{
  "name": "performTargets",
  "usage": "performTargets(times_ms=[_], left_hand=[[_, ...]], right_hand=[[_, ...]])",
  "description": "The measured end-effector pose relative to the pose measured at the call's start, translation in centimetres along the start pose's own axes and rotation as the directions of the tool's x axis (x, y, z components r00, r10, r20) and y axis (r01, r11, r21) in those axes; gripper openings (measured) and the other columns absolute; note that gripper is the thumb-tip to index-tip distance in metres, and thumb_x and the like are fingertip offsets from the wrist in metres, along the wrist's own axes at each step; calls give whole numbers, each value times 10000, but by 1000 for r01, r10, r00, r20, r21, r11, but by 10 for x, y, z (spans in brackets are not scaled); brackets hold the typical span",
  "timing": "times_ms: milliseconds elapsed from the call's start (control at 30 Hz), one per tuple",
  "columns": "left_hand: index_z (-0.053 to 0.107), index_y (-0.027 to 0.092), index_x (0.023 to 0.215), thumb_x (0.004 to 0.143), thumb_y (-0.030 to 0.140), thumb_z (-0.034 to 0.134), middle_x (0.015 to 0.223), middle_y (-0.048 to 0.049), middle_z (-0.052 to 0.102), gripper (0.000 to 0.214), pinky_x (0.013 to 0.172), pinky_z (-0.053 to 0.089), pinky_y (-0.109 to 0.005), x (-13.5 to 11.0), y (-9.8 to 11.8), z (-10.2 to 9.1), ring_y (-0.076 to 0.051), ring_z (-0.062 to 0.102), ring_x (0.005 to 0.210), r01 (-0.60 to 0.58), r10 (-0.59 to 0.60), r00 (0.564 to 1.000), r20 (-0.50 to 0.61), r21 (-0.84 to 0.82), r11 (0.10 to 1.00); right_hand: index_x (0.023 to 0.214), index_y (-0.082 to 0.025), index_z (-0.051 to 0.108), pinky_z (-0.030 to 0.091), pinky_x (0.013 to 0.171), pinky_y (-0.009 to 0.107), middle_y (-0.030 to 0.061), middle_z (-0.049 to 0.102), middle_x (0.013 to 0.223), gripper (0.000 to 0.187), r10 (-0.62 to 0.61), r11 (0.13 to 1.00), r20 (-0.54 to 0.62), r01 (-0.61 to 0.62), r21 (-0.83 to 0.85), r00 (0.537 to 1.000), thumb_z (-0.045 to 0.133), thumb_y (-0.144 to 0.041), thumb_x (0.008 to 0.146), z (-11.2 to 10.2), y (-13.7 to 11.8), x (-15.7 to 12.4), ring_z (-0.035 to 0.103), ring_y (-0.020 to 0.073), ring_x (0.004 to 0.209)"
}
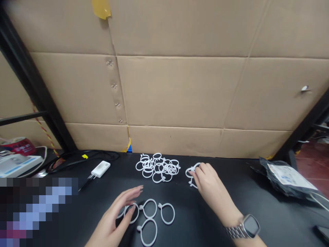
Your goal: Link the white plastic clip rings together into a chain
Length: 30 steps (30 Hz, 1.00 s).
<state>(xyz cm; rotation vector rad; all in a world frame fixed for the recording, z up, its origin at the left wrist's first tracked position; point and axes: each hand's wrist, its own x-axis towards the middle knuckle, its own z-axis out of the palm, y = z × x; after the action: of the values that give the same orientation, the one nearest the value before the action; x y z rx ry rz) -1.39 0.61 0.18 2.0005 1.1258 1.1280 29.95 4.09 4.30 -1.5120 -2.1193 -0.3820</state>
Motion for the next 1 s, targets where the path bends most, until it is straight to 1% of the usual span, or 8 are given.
performTargets(times_ms=[133, 267, 400, 467, 567, 733, 900, 1000], left_hand=[[534, 297, 1242, 890, 144, 462, 1284, -55, 573, 391, 921, 506, -334, 0, 0, 1, -220, 576, 1144, -9, 9, 1000, -14, 4, 1000], [549, 283, 1236, 885, 151, 472, 1281, -67, 577, 383, 917, 509, -343, 1, -1, 2, -235, 570, 1150, -16, 15, 1000, -13, -23, 1000], [539, 292, 1244, 894, 149, 457, 1290, -60, 567, 387, 923, 506, -339, 1, -1, 1, -230, 561, 1162, -14, 14, 1000, -6, -12, 1000], [534, 298, 1245, 900, 147, 447, 1299, -55, 558, 387, 927, 503, -335, 2, -1, 1, -224, 553, 1172, -19, 19, 1000, 1, 1, 1000], [530, 300, 1241, 907, 142, 431, 1309, -53, 546, 383, 938, 495, -340, 2, -2, 1, -224, 530, 1198, -26, 26, 1000, 17, 10, 1000], [525, 310, 1231, 916, 148, 415, 1312, -51, 541, 371, 951, 486, -359, 1, -1, 1, -224, 514, 1215, -29, 28, 999, 31, 29, 999], [525, 321, 1223, 920, 150, 406, 1316, -42, 537, 367, 965, 474, -369, 0, 0, 1, -217, 507, 1222, -35, 32, 998, 51, 64, 997], [512, 320, 1235, 923, 148, 399, 1323, -41, 532, 373, 979, 464, -372, -1, -2, 0, -212, 501, 1229, -58, 53, 997, 52, 94, 994]], right_hand=[[694, -211, 545, 373, 692, 411, 82, 512, 734, 324, -35, 999, 19, 35, -36, 999, 376, -320, 949, -2, -2, 0, 448, 249, 704], [656, -225, 537, 393, 660, 378, 60, 523, 717, 317, -41, 999, 55, 39, 23, 998, 445, -374, 920, 0, -3, 0, 468, 233, 690], [638, -228, 502, 417, 698, 373, 53, 516, 734, 345, 69, 991, 42, -74, 115, 997, 424, -409, 921, 1, -5, -1, 495, 225, 718], [587, -233, 453, 427, 625, 335, 24, 483, 675, 388, 169, 970, 54, -176, 169, 984, 425, -438, 915, 3, -4, -1, 498, 198, 640], [524, -234, 385, 398, 518, 280, -23, 419, 594, 448, 301, 914, 103, -318, 254, 948, 456, -480, 891, 6, -1, 0, 460, 151, 519], [486, -233, 380, 363, 530, 280, -36, 385, 560, 488, 428, 805, 158, -455, 382, 890, 479, -540, 853, 7, 5, 1, 428, 150, 515], [466, -224, 430, 342, 565, 287, -35, 386, 565, 495, 490, 663, 215, -522, 536, 845, 551, -583, 785, 2, 7, 5, 403, 150, 534], [537, -220, 485, 326, 538, 276, -48, 366, 543, 470, 442, 509, 332, -537, 672, 834, 506, -604, 808, -3, -7, 7, 363, 139, 515]])
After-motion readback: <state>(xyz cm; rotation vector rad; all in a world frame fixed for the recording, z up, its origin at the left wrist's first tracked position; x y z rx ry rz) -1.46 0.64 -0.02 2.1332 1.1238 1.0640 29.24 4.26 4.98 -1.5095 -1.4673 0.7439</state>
